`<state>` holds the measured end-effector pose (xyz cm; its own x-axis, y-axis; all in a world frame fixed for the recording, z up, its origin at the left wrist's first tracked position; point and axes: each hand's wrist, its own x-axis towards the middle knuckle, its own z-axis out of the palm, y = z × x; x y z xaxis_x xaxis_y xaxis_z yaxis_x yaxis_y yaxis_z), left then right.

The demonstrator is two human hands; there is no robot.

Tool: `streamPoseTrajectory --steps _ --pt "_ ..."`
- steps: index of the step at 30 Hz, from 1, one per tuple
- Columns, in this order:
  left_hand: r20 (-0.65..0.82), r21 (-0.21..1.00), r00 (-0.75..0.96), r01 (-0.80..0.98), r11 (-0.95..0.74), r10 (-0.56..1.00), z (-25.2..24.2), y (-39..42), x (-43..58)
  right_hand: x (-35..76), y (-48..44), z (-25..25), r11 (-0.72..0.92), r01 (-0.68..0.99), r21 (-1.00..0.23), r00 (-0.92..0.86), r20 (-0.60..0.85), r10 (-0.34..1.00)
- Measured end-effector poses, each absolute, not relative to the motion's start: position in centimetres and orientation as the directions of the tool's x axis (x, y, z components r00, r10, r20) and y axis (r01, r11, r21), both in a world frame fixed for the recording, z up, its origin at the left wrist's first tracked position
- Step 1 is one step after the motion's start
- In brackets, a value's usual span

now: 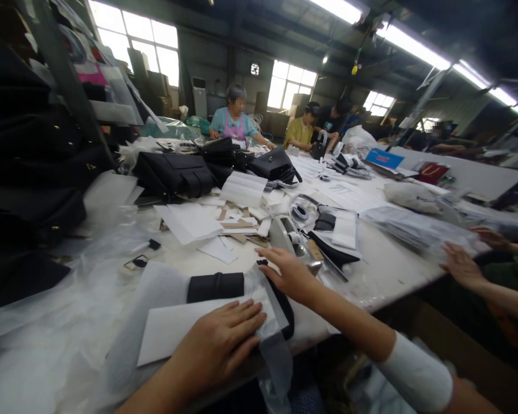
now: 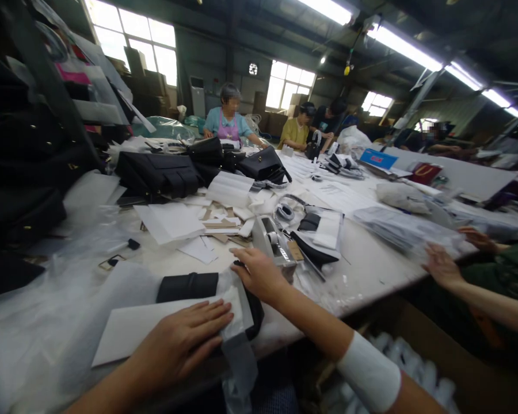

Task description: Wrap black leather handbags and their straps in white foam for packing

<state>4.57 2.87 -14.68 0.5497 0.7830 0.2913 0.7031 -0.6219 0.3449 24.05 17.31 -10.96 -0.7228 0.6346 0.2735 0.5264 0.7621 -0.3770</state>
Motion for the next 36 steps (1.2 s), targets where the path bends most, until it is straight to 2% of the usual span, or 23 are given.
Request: streamPoseTrajectory --steps 1,3,8,13,15,18,25,28,32,36 --pt "0.294 0.344 0.544 0.707 -0.618 0.786 -14.8 2.9 4.6 25.8 15.5 -10.9 0.716 0.520 -0.465 -0.617 0.375 0.692" --pt "0.302 0.337 0.534 0.715 -0.612 0.790 -15.0 2.8 4.6 29.5 11.0 -11.5 0.651 0.476 -0.591 -0.442 0.479 0.758" --pt "0.335 0.311 0.511 0.733 -0.605 0.792 -15.1 2.8 4.6 33.9 0.4 -17.2 0.623 0.445 -0.643 -0.400 0.480 0.781" --pt "0.351 0.329 0.495 0.729 -0.600 0.794 -15.1 2.8 4.6 30.8 -1.1 -19.8 0.522 0.510 -0.684 -0.137 0.534 0.834" --pt "0.353 0.343 0.490 0.724 -0.598 0.797 -15.0 2.7 4.6 29.6 -0.1 -19.2 0.561 0.535 -0.631 -0.148 0.584 0.798" --pt "0.338 0.354 0.489 0.726 -0.590 0.804 -14.7 2.6 4.6 29.0 1.4 -18.0 0.663 0.557 -0.501 -0.270 0.646 0.714" --pt "0.309 0.427 0.502 0.686 -0.590 0.808 -14.1 2.3 4.3 29.3 4.4 -15.4 0.774 0.620 -0.128 -0.545 0.639 0.542" --pt "0.308 0.452 0.499 0.672 -0.586 0.810 -13.8 2.4 4.3 28.9 6.2 -14.2 0.862 0.507 0.025 -0.688 0.614 0.387" --pt "0.289 0.510 0.470 0.661 -0.550 0.834 -13.5 2.5 4.3 28.1 8.4 -13.4 0.935 0.304 0.181 -0.844 0.508 0.175" --pt "0.235 0.547 0.400 0.699 -0.461 0.886 -13.5 2.8 4.4 27.4 9.7 -12.9 0.925 0.265 0.271 -0.893 0.431 0.130"
